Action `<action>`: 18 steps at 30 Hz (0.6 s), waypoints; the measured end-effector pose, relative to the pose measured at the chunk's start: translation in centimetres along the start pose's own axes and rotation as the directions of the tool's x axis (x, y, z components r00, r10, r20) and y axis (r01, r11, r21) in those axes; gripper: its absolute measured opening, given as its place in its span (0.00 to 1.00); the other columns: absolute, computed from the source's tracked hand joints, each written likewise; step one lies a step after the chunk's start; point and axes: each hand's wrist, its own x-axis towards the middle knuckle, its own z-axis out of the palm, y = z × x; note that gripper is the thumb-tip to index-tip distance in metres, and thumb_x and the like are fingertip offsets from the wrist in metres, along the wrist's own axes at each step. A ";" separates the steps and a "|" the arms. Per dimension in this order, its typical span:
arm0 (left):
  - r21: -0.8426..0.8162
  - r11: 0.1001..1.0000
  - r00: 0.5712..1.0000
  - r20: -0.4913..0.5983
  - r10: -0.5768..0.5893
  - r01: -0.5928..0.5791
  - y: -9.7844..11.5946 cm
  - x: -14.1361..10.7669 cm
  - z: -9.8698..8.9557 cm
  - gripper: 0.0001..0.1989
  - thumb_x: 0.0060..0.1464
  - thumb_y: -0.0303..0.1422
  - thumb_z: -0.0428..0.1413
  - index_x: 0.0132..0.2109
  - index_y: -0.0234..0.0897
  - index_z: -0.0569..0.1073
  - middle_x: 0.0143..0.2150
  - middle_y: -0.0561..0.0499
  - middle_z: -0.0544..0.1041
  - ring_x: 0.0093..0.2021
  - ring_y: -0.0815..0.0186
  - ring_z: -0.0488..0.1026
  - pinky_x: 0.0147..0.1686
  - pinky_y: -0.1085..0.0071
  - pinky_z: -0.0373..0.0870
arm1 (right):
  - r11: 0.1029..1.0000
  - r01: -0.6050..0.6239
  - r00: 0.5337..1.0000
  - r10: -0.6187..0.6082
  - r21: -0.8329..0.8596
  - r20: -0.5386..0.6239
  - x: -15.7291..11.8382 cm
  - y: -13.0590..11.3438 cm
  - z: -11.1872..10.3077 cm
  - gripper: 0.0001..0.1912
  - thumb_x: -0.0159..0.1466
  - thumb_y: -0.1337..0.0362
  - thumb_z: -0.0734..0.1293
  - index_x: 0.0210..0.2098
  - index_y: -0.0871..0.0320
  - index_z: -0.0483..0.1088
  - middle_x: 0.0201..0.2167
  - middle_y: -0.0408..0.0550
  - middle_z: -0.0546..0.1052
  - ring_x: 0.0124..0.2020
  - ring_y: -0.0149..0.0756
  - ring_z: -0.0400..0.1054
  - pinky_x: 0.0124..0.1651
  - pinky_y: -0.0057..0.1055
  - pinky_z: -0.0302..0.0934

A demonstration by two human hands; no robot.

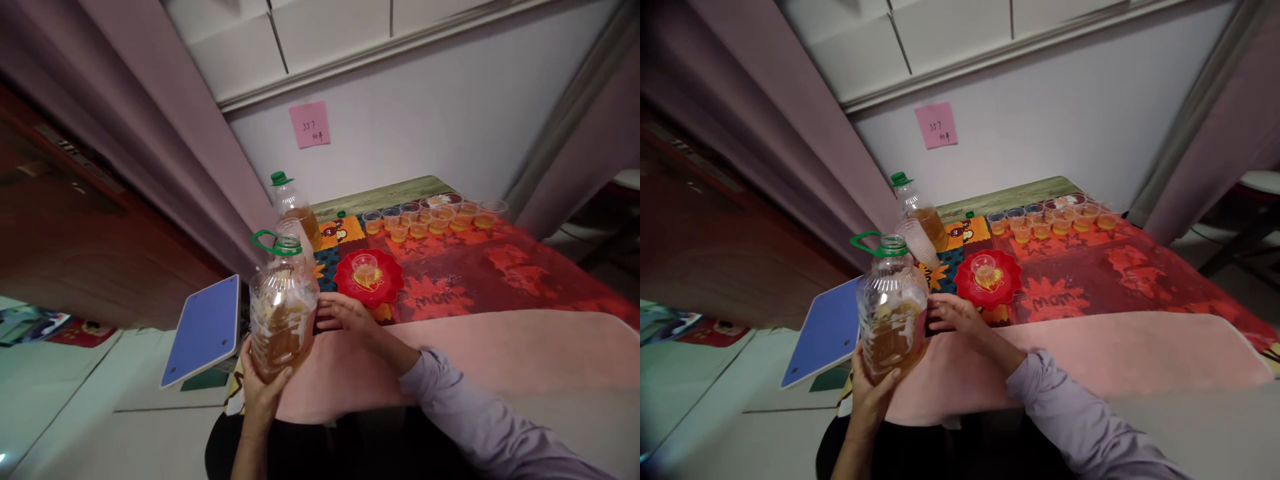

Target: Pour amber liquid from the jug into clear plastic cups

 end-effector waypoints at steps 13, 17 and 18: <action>-0.129 0.990 0.998 0.005 -0.057 0.057 -1.8 0.5 -0.6 0.63 0.39 0.49 0.78 0.77 0.44 0.57 0.72 0.36 0.71 0.72 0.39 0.72 0.73 0.41 0.67 | -0.031 0.006 0.953 -0.303 -1.000 0.015 2.2 -11.6 -8.0 0.32 0.65 0.41 0.75 0.60 0.54 0.81 0.71 0.63 0.75 0.72 0.65 0.68 0.75 0.65 0.58; -0.134 0.990 0.999 0.009 -0.053 0.054 -1.9 0.8 -0.6 0.64 0.38 0.50 0.79 0.77 0.43 0.56 0.72 0.34 0.71 0.72 0.39 0.72 0.72 0.40 0.68 | -0.260 -0.130 0.981 -0.175 -0.957 -0.086 4.0 -11.7 -10.3 0.42 0.61 0.38 0.77 0.63 0.61 0.79 0.78 0.71 0.64 0.80 0.71 0.54 0.81 0.70 0.41; -0.133 0.990 0.999 0.004 -0.051 0.051 -1.8 0.8 -0.6 0.64 0.38 0.50 0.79 0.76 0.43 0.57 0.72 0.35 0.71 0.72 0.39 0.72 0.72 0.40 0.68 | -0.282 -0.129 0.984 -0.153 -0.951 -0.088 4.2 -11.5 -10.5 0.41 0.62 0.38 0.77 0.62 0.62 0.79 0.78 0.72 0.63 0.80 0.70 0.53 0.81 0.70 0.39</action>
